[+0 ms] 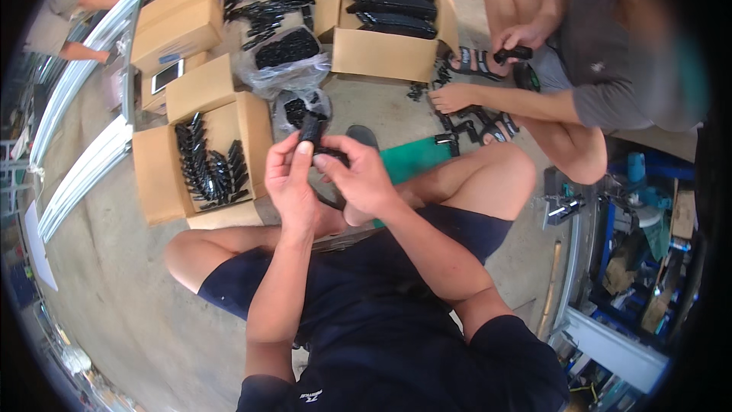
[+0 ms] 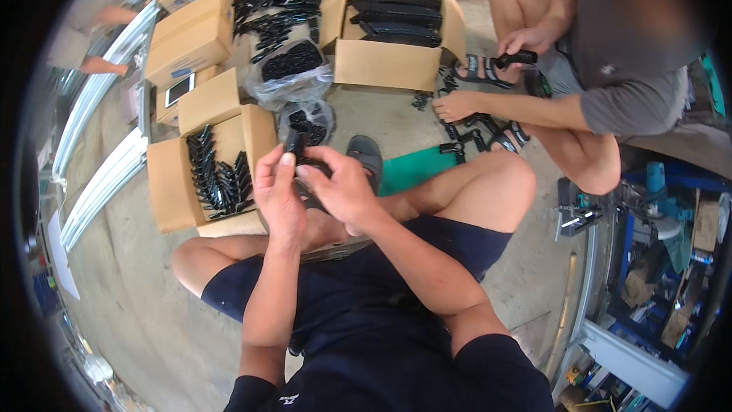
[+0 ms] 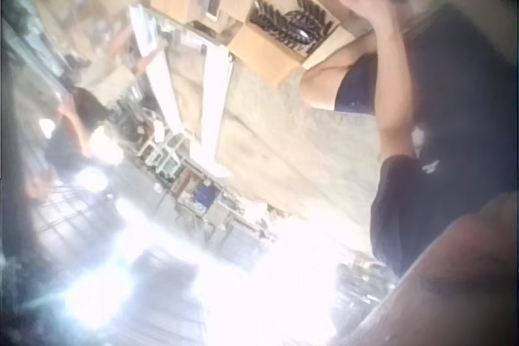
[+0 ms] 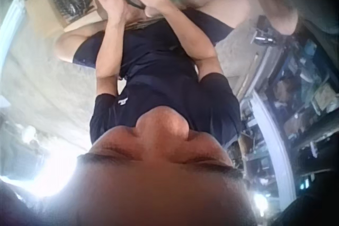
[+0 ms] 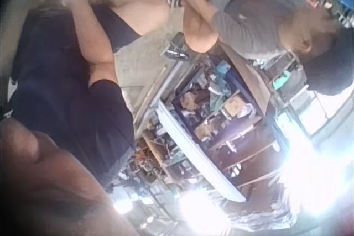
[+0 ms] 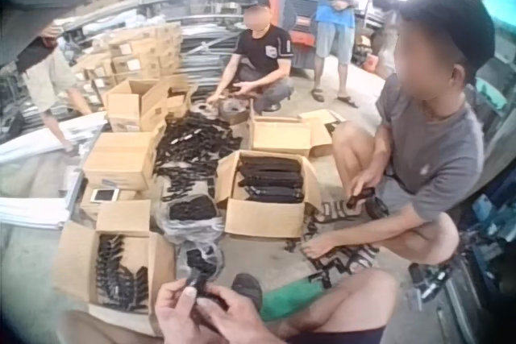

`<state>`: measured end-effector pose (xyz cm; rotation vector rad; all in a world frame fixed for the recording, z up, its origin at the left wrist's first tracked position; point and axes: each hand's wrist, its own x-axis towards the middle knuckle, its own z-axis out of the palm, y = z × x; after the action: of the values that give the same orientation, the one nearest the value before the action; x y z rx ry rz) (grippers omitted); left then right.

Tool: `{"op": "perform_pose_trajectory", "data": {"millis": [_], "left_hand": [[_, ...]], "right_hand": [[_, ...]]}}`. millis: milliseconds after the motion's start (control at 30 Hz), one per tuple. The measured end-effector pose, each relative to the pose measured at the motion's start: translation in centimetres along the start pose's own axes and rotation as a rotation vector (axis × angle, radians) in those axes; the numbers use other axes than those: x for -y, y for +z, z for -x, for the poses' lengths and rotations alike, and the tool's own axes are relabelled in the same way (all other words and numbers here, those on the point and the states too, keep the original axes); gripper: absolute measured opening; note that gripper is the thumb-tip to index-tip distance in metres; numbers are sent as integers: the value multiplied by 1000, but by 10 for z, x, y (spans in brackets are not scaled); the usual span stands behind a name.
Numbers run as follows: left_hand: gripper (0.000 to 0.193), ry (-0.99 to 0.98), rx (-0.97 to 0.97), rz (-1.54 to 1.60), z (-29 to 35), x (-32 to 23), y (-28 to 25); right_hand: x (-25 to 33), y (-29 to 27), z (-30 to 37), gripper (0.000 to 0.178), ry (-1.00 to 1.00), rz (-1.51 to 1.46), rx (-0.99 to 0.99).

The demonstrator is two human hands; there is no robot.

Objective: The person sits on the floor and assembles small black plastic components by hand. They pick up individual parts from open cardboard boxes, fit them together, and place the assembled units into a pile on the floor.

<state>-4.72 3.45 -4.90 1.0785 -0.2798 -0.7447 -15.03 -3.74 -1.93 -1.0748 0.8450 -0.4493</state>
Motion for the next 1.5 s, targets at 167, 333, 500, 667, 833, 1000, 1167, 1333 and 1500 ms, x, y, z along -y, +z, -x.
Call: {"op": "perform_pose_trajectory", "data": {"millis": [167, 333, 500, 667, 833, 1000, 1167, 1333, 1500], "left_hand": [[19, 40, 33, 52, -2, -1, 5], [21, 44, 7, -49, 4, -5, 4], [26, 105, -27, -292, 3, -2, 10], [27, 127, 44, -269, 4, 2, 11], [26, 93, 26, -172, 0, 2, 7], [25, 111, 13, -129, 2, -2, 8], [26, 38, 29, -97, 10, -2, 9], [25, 155, 58, -158, 15, 1, 12], [24, 115, 18, -109, 12, -5, 12]], "right_hand": [[-16, -4, -8, 25, -220, -54, -71], [-29, 2, -11, 12, -145, -314, -93], [-19, 15, -7, 8, -166, -261, -198], [-56, 13, -21, 22, -215, -19, -341], [-44, 5, -21, 20, -256, -26, -239], [-30, 16, -7, 12, -294, -233, -154], [-40, 11, -10, 13, -248, -173, -170], [-61, -1, -20, 20, -286, -52, -177], [-34, -1, -11, 14, -220, -268, -14]]}}
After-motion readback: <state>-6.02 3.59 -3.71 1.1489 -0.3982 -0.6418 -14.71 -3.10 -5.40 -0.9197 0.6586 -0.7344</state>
